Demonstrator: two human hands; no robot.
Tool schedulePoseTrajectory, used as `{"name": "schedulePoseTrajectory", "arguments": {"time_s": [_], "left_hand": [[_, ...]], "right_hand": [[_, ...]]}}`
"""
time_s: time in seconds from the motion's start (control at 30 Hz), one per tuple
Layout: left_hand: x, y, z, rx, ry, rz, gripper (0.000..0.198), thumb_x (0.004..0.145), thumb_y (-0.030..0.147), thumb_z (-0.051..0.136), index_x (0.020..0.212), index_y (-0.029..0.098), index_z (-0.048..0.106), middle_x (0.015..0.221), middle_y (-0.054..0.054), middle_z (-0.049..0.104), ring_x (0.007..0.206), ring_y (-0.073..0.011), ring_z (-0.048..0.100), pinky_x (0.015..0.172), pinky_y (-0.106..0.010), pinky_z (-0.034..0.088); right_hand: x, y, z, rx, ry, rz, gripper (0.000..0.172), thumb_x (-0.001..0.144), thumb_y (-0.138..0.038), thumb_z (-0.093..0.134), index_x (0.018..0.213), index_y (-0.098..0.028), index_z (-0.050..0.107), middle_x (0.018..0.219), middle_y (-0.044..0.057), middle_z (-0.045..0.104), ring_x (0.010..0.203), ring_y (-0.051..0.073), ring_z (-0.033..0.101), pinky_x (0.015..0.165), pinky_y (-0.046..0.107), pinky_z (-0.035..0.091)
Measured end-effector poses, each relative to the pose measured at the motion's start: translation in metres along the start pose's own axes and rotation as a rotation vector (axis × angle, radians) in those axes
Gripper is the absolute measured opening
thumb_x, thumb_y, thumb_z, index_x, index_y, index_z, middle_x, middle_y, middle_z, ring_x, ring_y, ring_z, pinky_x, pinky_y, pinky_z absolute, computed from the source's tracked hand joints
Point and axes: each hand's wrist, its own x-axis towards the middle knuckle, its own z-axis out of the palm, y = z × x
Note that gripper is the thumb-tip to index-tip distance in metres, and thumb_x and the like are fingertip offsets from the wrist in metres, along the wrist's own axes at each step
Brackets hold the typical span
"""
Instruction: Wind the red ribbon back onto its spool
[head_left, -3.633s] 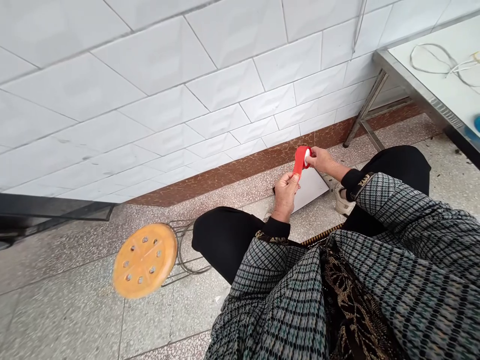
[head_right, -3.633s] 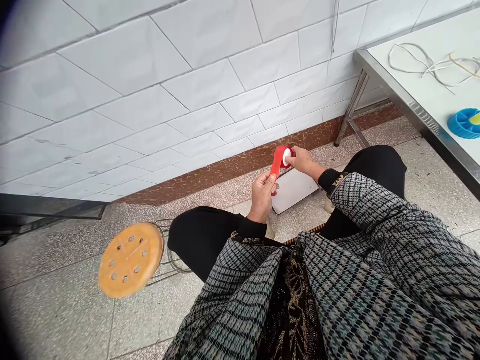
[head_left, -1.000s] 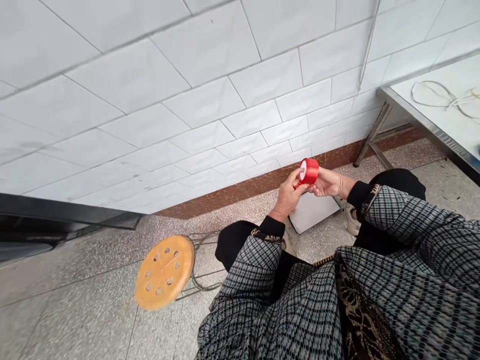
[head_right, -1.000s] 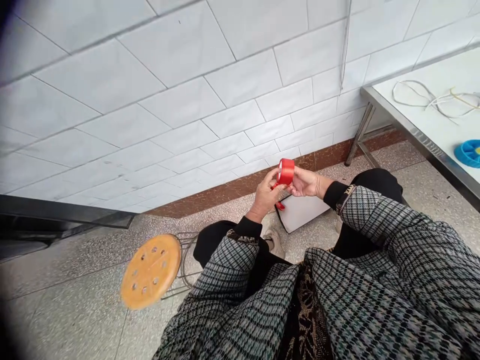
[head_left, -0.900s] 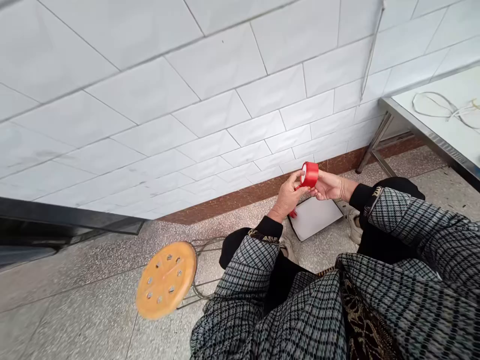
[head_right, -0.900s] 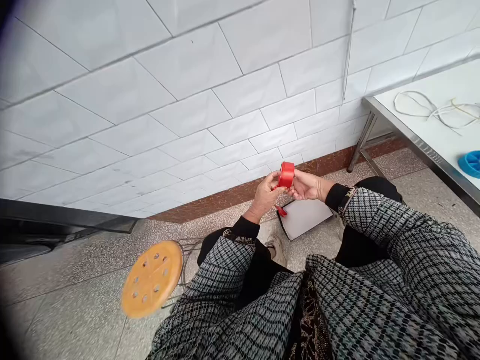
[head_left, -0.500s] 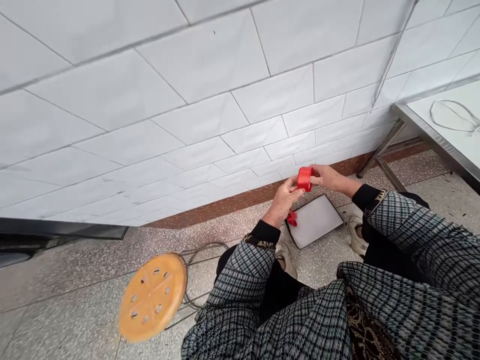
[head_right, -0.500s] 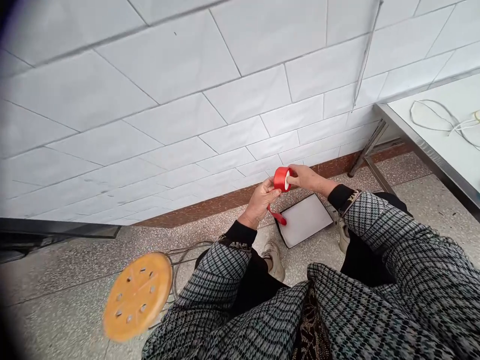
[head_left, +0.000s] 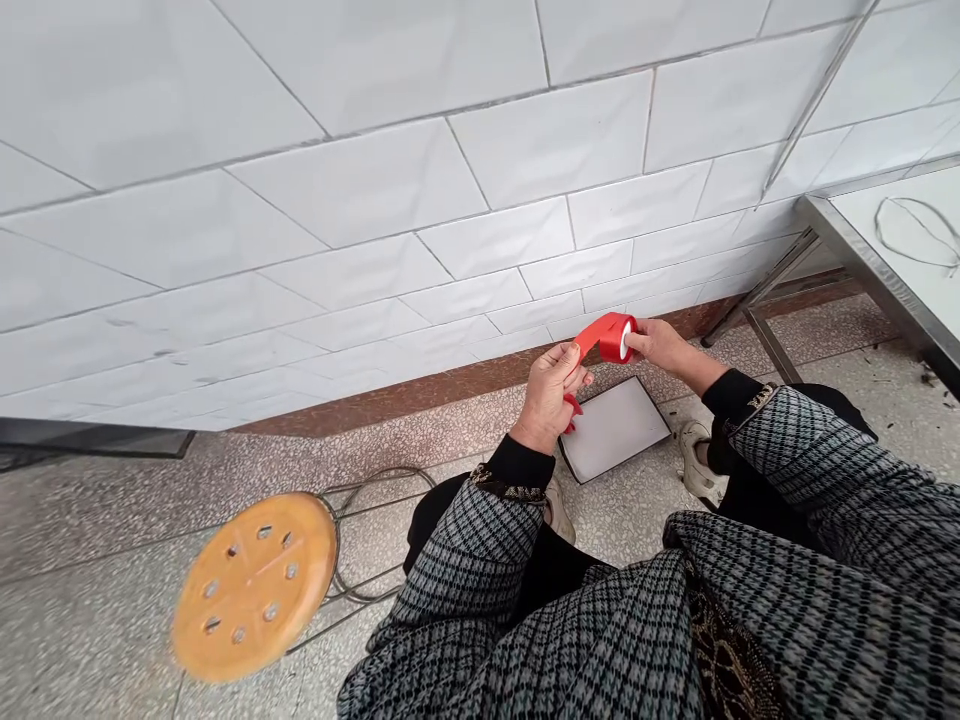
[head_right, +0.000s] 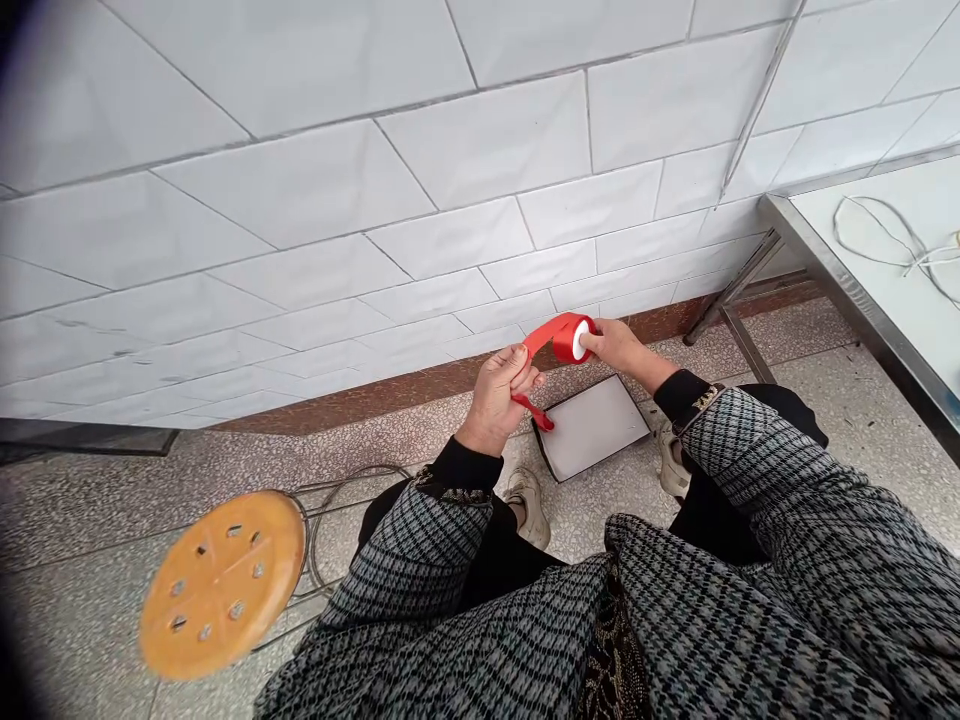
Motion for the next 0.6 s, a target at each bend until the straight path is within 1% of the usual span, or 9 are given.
{"name": "schedulePoseTrajectory", "arguments": {"time_s": [0.1, 0.23, 0.37, 0.5, 0.53, 0.6], "left_hand": [[-0.004, -0.008, 0.005, 0.050, -0.028, -0.033, 0.045, 0.077, 0.057, 0.088, 0.075, 0.020, 0.062, 0.049, 0.012, 0.030, 0.045, -0.0042, 0.027, 0.063, -0.028, 0.049], [-0.006, -0.019, 0.009, 0.162, 0.041, -0.002, 0.040, 0.076, 0.053, 0.087, 0.079, 0.019, 0.066, 0.054, 0.009, 0.042, 0.048, -0.0055, 0.037, 0.058, -0.026, 0.046], [-0.003, -0.025, 0.008, 0.249, 0.056, 0.017, 0.037, 0.078, 0.052, 0.083, 0.079, 0.019, 0.069, 0.056, 0.005, 0.051, 0.048, -0.0059, 0.039, 0.055, -0.025, 0.041], [0.002, -0.028, 0.005, 0.304, 0.064, 0.040, 0.039, 0.077, 0.054, 0.082, 0.078, 0.017, 0.070, 0.062, 0.003, 0.058, 0.051, -0.0071, 0.044, 0.053, -0.025, 0.038], [0.003, -0.029, 0.005, 0.327, 0.065, 0.061, 0.038, 0.077, 0.053, 0.082, 0.078, 0.017, 0.070, 0.063, 0.002, 0.059, 0.052, -0.0078, 0.047, 0.053, -0.024, 0.038], [0.004, -0.030, 0.004, 0.400, 0.087, 0.121, 0.034, 0.079, 0.050, 0.080, 0.078, 0.018, 0.071, 0.065, 0.002, 0.061, 0.056, -0.0091, 0.048, 0.055, -0.024, 0.040]], "right_hand": [[0.001, 0.005, 0.008, 0.096, 0.018, 0.041, 0.009, 0.076, -0.010, 0.067, 0.079, -0.017, 0.070, 0.065, 0.002, 0.068, 0.057, 0.015, 0.060, 0.057, 0.025, 0.053], [-0.001, 0.004, 0.014, 0.174, -0.011, 0.066, 0.009, 0.080, -0.010, 0.065, 0.076, -0.017, 0.069, 0.066, 0.004, 0.070, 0.057, 0.014, 0.060, 0.056, 0.024, 0.053], [-0.006, -0.001, 0.018, 0.230, -0.026, 0.107, 0.013, 0.085, -0.010, 0.064, 0.074, -0.015, 0.069, 0.065, 0.005, 0.069, 0.057, 0.013, 0.060, 0.058, 0.023, 0.053], [-0.010, -0.004, 0.019, 0.385, -0.155, 0.171, 0.013, 0.088, -0.014, 0.065, 0.076, -0.014, 0.071, 0.069, 0.006, 0.071, 0.059, 0.012, 0.062, 0.062, 0.022, 0.055], [-0.011, -0.005, 0.019, 0.425, -0.184, 0.202, 0.013, 0.089, -0.015, 0.065, 0.077, -0.015, 0.071, 0.069, 0.005, 0.071, 0.058, 0.012, 0.062, 0.062, 0.022, 0.055], [-0.011, -0.006, 0.018, 0.494, -0.204, 0.269, 0.016, 0.092, -0.016, 0.063, 0.076, -0.016, 0.069, 0.065, 0.003, 0.069, 0.056, 0.011, 0.060, 0.061, 0.022, 0.055]]}}
